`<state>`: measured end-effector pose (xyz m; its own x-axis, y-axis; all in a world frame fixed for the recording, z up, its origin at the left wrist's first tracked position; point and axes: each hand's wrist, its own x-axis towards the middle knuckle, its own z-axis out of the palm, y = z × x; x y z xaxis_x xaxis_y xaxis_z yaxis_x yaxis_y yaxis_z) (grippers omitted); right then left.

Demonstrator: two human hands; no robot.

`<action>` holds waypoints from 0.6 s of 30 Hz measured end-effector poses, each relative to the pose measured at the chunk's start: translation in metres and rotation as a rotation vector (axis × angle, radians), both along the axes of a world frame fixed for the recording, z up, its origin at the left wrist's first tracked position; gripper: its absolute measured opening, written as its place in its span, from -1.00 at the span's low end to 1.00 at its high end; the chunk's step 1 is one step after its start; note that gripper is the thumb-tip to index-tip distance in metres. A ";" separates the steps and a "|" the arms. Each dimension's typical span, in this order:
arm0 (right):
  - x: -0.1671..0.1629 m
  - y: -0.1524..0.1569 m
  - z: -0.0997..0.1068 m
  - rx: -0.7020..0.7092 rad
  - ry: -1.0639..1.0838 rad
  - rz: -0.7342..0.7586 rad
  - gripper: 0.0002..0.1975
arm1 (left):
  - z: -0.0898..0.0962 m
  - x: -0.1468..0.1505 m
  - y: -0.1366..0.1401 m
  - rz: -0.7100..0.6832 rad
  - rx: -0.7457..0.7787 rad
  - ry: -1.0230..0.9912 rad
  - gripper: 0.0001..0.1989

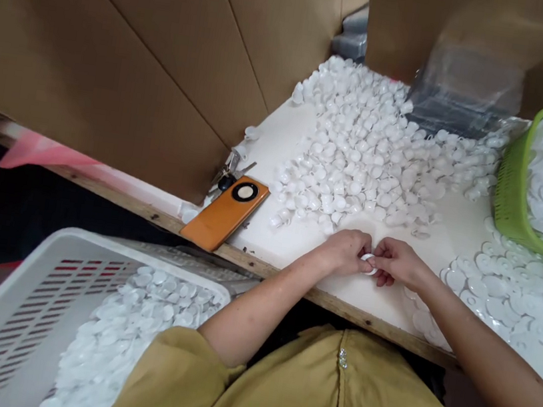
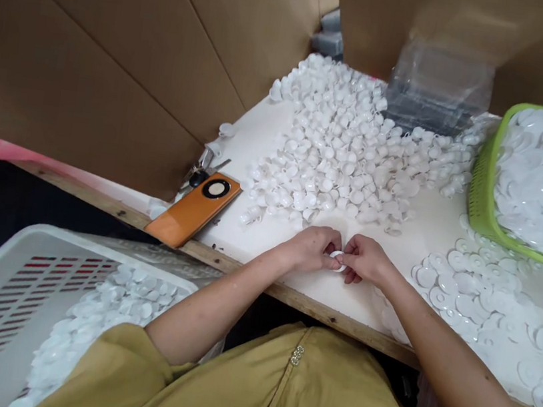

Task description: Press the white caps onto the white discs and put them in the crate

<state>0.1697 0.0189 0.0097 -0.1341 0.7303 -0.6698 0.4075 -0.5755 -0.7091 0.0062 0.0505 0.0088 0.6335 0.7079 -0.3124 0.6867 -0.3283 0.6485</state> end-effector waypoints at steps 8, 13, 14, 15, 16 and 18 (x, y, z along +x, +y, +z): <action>0.015 -0.016 -0.005 0.370 -0.044 0.076 -0.84 | -0.007 -0.014 -0.030 0.064 0.114 -0.225 -0.84; 0.057 0.023 0.006 0.876 -0.734 0.046 -0.76 | 0.014 -0.062 -0.052 0.249 -0.110 -0.348 -0.85; 0.064 0.032 0.007 0.891 -0.836 0.108 -0.67 | 0.022 -0.083 -0.057 0.317 -0.095 -0.357 -0.82; 0.069 0.040 0.006 0.881 -0.905 0.178 -0.59 | 0.029 -0.107 -0.062 0.401 -0.060 -0.358 -0.77; 0.072 0.045 0.005 0.859 -0.950 0.239 -0.55 | 0.036 -0.135 -0.067 0.487 -0.017 -0.339 -0.72; 0.074 0.049 0.001 0.832 -1.004 0.319 -0.55 | 0.046 -0.198 -0.081 0.662 0.080 -0.183 -0.66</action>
<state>0.2440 0.0677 0.0107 -0.0895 0.9949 0.0464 0.9886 0.0944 -0.1170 -0.1919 -0.0300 0.0551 0.0974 0.9801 -0.1728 0.6411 0.0710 0.7642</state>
